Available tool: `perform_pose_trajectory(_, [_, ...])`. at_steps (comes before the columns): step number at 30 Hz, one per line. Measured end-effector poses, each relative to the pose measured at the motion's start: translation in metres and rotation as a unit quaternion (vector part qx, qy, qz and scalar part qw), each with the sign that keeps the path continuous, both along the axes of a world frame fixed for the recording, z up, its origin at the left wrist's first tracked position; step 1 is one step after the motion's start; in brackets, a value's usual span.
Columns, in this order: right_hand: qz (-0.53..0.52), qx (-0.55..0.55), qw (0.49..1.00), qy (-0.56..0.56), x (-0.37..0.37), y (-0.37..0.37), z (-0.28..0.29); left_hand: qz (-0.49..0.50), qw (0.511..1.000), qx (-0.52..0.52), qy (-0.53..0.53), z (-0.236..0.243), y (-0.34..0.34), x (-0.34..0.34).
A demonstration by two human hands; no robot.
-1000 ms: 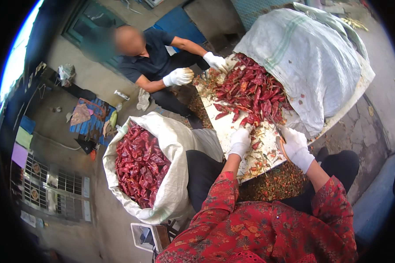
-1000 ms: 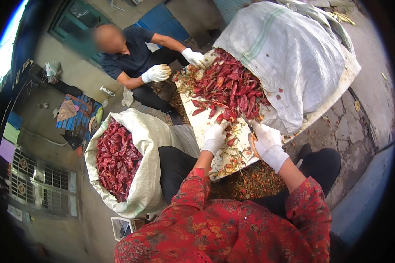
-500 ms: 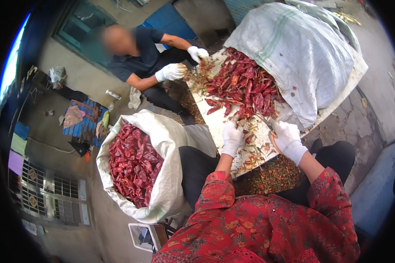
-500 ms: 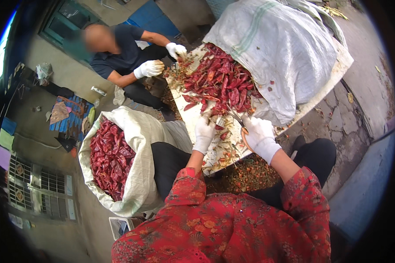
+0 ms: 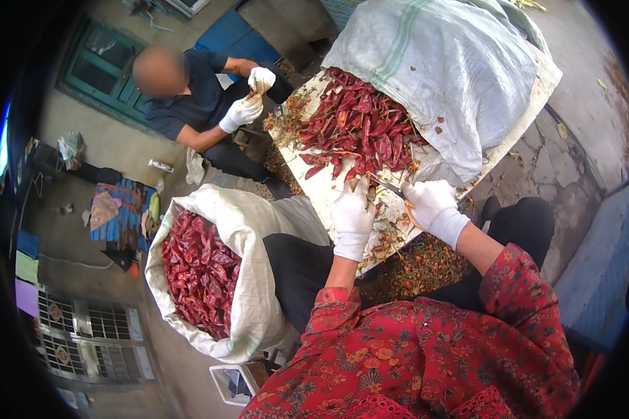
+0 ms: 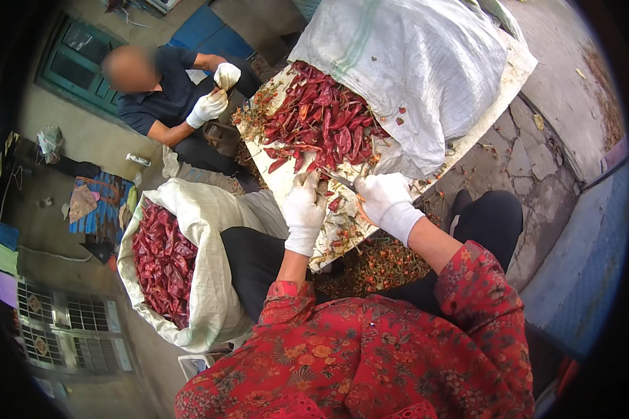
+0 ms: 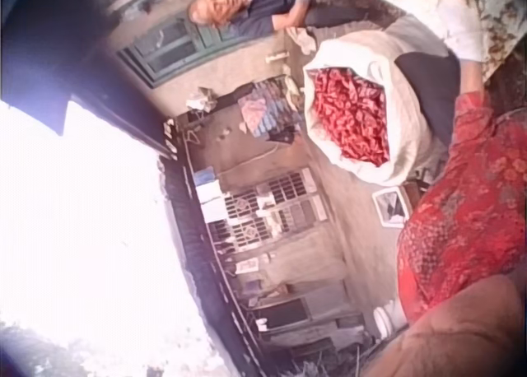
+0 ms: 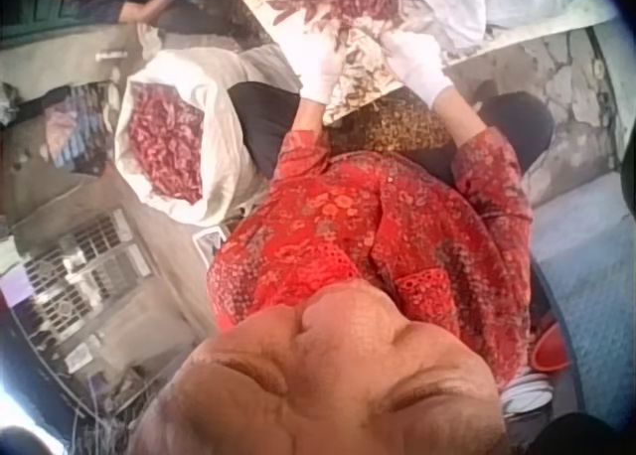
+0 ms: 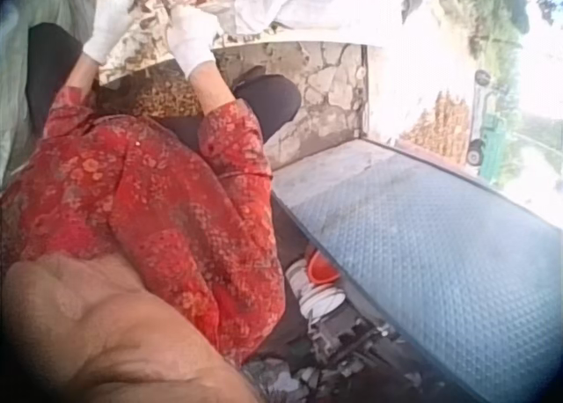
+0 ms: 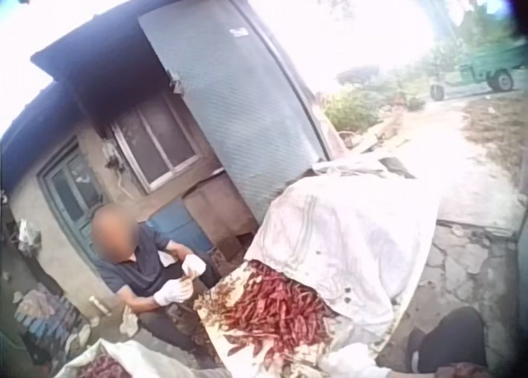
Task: The person uses shears to cut the stems off dried red peppers and places the trimmed peppers into a large white sack. Another person sits across the table performing the same task.
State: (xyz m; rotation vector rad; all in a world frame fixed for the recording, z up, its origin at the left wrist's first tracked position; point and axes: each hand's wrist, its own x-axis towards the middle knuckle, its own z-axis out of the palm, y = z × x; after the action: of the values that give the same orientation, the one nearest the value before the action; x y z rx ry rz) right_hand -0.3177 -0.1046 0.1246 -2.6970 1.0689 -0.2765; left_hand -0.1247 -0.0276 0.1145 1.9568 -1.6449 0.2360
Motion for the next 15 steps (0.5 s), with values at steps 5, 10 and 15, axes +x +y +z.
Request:
perform_pose_trajectory(5, [0.032, 0.074, 0.991, -0.107, -0.005, 0.002, -0.011, -0.034, 0.992, -0.003, 0.122, -0.004, 0.001, 0.001])
perform_pose_trajectory(10, [0.080, 0.519, 0.811, -0.257, -0.003, 0.000, -0.003, -0.081, 0.865, -0.085, 0.488, -0.022, 0.003, -0.004])
perform_pose_trajectory(15, [0.115, 0.780, 0.440, -0.430, -0.007, 0.006, 0.005, -0.112, 0.529, -0.096, 0.836, -0.043, -0.002, -0.009])
